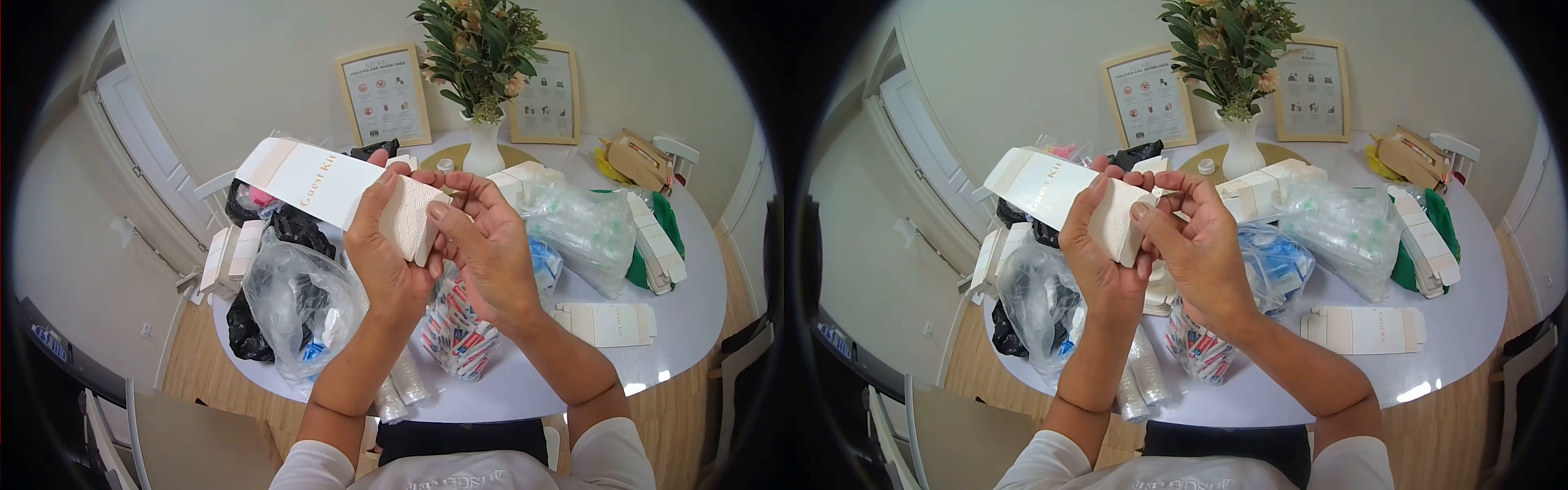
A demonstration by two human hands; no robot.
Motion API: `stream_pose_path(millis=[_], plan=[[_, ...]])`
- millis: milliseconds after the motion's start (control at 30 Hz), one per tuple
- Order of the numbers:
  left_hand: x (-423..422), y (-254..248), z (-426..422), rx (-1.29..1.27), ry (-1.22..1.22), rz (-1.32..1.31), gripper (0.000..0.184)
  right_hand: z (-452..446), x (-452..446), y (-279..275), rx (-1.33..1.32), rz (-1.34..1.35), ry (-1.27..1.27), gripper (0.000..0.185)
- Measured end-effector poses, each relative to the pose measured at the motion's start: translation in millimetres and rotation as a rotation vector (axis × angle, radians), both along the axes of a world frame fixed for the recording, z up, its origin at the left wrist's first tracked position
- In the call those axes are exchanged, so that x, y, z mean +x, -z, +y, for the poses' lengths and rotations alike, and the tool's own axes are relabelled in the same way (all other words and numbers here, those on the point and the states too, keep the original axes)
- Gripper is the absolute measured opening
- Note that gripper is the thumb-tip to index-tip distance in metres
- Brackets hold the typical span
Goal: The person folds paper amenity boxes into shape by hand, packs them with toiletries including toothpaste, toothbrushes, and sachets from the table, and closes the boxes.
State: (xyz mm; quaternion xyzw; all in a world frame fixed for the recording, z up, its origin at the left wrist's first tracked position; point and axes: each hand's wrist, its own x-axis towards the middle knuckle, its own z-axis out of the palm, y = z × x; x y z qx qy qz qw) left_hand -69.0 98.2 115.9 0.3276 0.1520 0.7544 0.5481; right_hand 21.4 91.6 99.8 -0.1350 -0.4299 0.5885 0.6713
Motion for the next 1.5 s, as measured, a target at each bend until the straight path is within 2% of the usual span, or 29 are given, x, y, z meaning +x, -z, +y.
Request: stream_pose_path(millis=[167,333,533,700,900,1067,1300,1400,1467,1500], plan=[[-1,-1,2,-0.029,0.078,-0.059,0.042,-1,-3,6,0.024,0.001,0.005,0.030],[-5,-2,3,-0.047,0.157,-0.140,0.034,-4,-3,7,0.041,-0.009,0.009,0.027],[-6,-4,1,-0.059,0.144,-0.156,0.036,-8,-1,9,0.068,-0.020,-0.029,0.026],[-7,-4,-2,-0.027,0.130,-0.087,0.039,-8,-3,7,0.056,-0.006,0.027,0.024],[-11,-3,3,0.007,0.146,-0.038,0.041,-1,3,7,-0.008,0.022,-0.052,0.025],[-16,-7,5,-0.040,0.157,-0.052,0.039,1,-3,8,0.244,-0.068,0.044,0.028],[-17,-8,2,-0.054,0.213,-0.061,0.039,-2,-3,10,0.231,-0.071,0.016,0.030],[-14,-10,-1,-0.058,0.199,-0.060,0.037,-4,-4,9,0.185,-0.048,0.046,0.032],[-13,-11,-2,-0.046,0.171,-0.056,0.036,-2,-3,7,0.246,-0.087,0.131,0.032],[-14,-12,-2,-0.061,0.221,-0.044,0.036,0,-2,6,0.246,-0.087,0.129,0.032]])
